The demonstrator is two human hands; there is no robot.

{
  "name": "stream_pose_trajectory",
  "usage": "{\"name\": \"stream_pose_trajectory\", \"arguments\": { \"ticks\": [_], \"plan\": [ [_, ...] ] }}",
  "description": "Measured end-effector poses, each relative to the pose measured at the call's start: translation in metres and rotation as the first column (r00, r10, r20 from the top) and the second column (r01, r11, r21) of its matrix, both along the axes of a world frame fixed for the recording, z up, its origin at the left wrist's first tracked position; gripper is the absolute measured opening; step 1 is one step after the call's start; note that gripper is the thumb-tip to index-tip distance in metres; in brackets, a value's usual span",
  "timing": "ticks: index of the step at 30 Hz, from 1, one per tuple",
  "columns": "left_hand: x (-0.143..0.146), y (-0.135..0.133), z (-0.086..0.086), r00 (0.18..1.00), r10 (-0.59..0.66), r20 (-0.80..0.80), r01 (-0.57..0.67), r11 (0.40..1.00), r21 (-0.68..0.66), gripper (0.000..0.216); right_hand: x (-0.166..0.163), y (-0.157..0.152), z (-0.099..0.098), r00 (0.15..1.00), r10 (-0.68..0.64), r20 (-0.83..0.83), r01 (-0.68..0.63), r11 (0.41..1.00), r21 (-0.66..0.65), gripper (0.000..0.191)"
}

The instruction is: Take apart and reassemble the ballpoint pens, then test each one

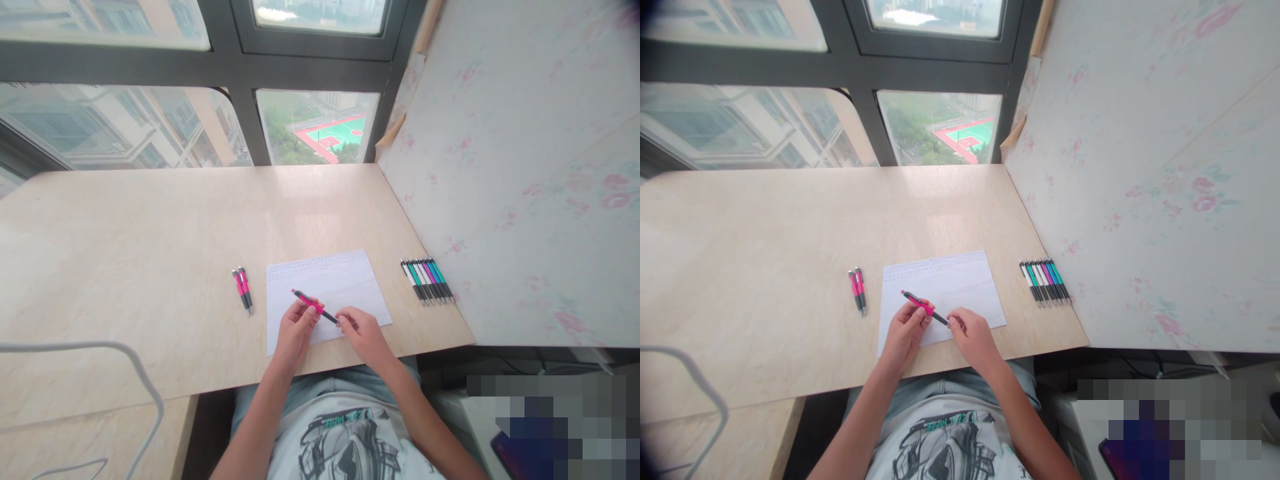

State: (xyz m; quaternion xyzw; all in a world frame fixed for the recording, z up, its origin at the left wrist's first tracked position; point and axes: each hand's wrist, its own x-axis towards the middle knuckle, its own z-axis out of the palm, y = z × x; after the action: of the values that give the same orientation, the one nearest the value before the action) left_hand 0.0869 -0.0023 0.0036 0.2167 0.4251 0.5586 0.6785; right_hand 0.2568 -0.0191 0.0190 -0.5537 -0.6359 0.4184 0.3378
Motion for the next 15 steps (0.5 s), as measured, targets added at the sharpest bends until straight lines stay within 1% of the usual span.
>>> {"name": "stream_pose_trajectory", "arguments": {
  "ticks": [2,6,10,15],
  "plan": [
    [0.0,0.0,0.0,1.0,-0.005,-0.005,0.005,1.0,0.007,0.023,0.0,0.0,-0.001,0.999,-0.027,-0.019,0.026,1.0,-0.014,0.02],
    [0.001,0.0,-0.001,1.0,-0.004,-0.023,0.005,1.0,0.022,0.023,-0.003,0.002,0.0,0.998,-0.044,-0.037,0.043,0.999,-0.014,0.02],
    [0.0,-0.001,-0.001,0.997,-0.034,-0.062,0.038,0.998,0.051,0.022,-0.009,0.005,0.004,0.998,-0.013,-0.064,0.012,1.0,-0.006,0.019],
    [-0.001,-0.002,0.001,0.988,-0.098,-0.123,0.108,0.991,0.081,0.02,-0.012,0.007,0.004,0.995,0.066,-0.08,-0.07,0.996,-0.047,0.018]
  ]
}}
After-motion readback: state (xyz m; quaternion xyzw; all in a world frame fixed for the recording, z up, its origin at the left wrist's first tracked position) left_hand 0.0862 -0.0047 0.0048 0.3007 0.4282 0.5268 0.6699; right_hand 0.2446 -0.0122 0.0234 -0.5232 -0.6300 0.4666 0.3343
